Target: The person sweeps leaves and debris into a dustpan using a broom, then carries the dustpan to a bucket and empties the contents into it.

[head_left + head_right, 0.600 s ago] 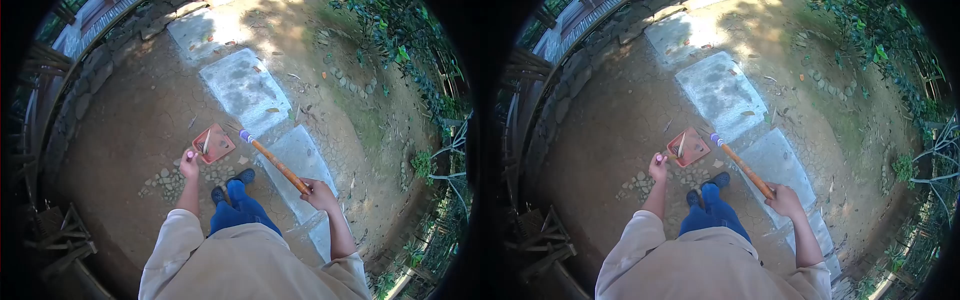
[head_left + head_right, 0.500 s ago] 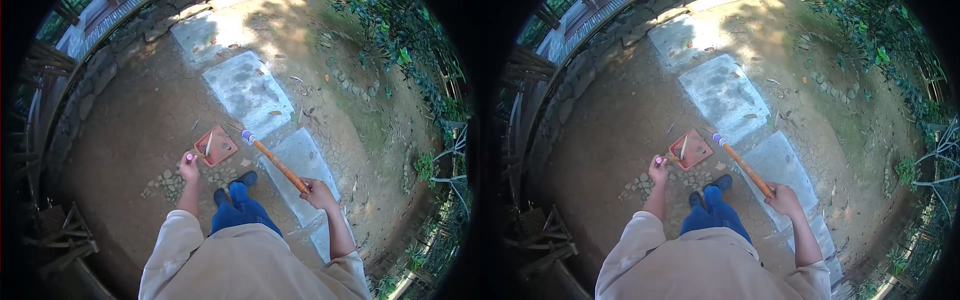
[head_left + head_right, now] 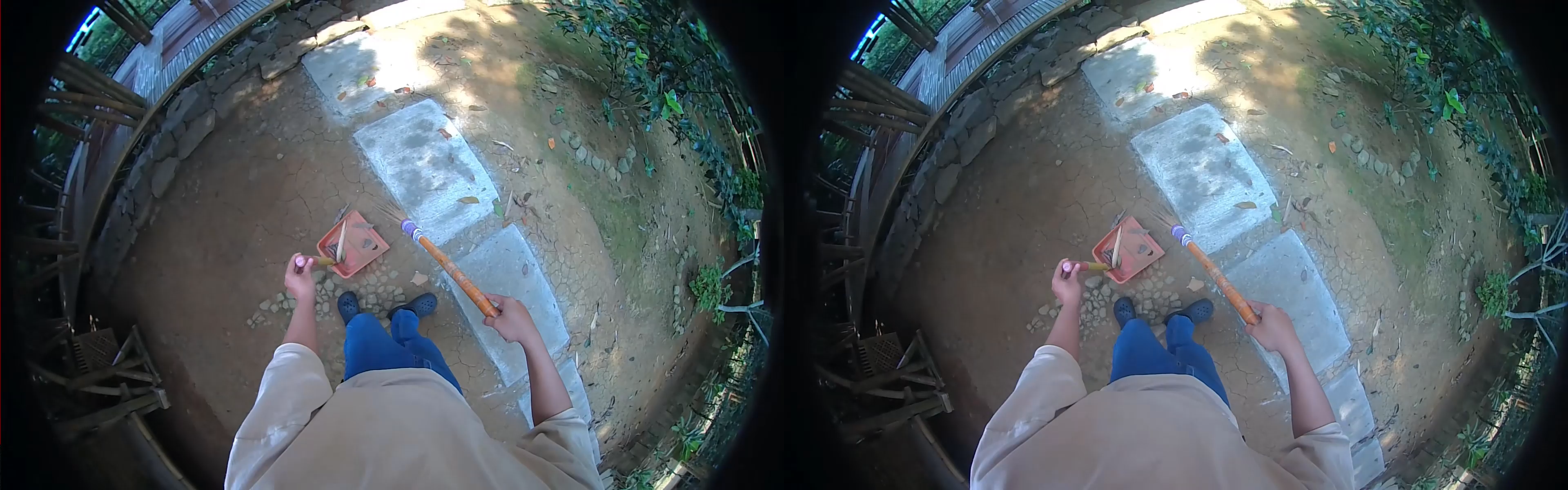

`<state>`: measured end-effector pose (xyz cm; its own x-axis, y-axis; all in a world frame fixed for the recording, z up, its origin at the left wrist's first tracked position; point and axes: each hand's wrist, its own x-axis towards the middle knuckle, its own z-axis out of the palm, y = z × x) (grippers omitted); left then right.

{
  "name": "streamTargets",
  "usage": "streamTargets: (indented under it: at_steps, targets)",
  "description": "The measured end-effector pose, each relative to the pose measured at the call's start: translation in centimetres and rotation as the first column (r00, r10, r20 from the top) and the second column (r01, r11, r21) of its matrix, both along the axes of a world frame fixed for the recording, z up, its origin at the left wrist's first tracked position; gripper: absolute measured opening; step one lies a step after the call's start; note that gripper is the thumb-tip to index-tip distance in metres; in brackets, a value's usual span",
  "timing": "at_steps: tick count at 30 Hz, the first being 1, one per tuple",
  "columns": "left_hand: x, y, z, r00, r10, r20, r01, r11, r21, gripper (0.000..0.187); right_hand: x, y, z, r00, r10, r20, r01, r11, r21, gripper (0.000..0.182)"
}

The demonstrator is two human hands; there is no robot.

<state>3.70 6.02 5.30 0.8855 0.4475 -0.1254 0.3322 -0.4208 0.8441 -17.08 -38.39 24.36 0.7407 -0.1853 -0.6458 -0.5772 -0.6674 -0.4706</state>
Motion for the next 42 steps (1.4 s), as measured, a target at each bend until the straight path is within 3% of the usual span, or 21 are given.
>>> streamTargets:
  at_steps: [5,11,18,20,27,30,32,36,39,42]
  targets:
    - [1.5,3.7,1.1,0.998,0.007,0.057,-0.008,1.0,0.009,0.036,1.1,4.0,0.4,0.998,-0.042,-0.037,0.041,0.999,-0.027,0.065]
    - [4.1,9.2,0.2,0.998,-0.01,0.058,0.009,1.0,0.016,0.036,1.2,9.8,-2.1,0.99,-0.125,0.068,0.128,0.991,-0.044,0.066]
    - [6.8,14.7,2.0,0.998,0.054,-0.036,-0.052,0.997,0.06,0.035,4.3,17.4,-1.8,0.979,-0.201,-0.029,0.199,0.979,-0.046,0.065]
    - [7.9,16.7,-0.1,0.997,0.074,0.025,-0.075,0.997,0.019,0.035,5.3,19.6,-1.2,0.97,-0.237,-0.054,0.235,0.971,-0.031,0.065]
    - [9.9,21.7,-5.3,0.999,0.026,0.036,-0.023,0.998,-0.061,0.037,6.9,26.2,-4.3,0.974,-0.208,-0.094,0.204,0.978,-0.046,0.064]
    - [9.6,21.7,-6.4,0.996,-0.002,-0.089,0.005,1.0,0.025,0.037,7.1,28.8,-4.1,0.979,-0.159,-0.13,0.154,0.987,-0.045,0.065]
    - [9.3,21.7,-6.7,0.993,-0.018,-0.119,0.018,1.0,-0.002,0.039,6.6,29.7,-3.9,0.985,-0.06,-0.16,0.05,0.997,-0.064,0.065]
    - [9.2,23.2,-7.3,0.993,-0.051,-0.108,0.054,0.998,0.024,0.042,6.0,30.4,-1.0,0.983,-0.02,-0.185,0.029,0.999,0.044,0.063]
    - [9.2,24.4,-7.3,0.99,-0.089,-0.106,0.12,0.935,0.335,0.041,6.1,31.2,2.0,0.968,-0.058,-0.242,0.084,0.992,0.099,0.063]
    - [9.2,25.0,-6.3,0.983,-0.072,-0.17,0.105,0.975,0.197,0.04,4.7,30.5,2.7,0.976,-0.1,-0.194,0.118,0.989,0.084,0.064]
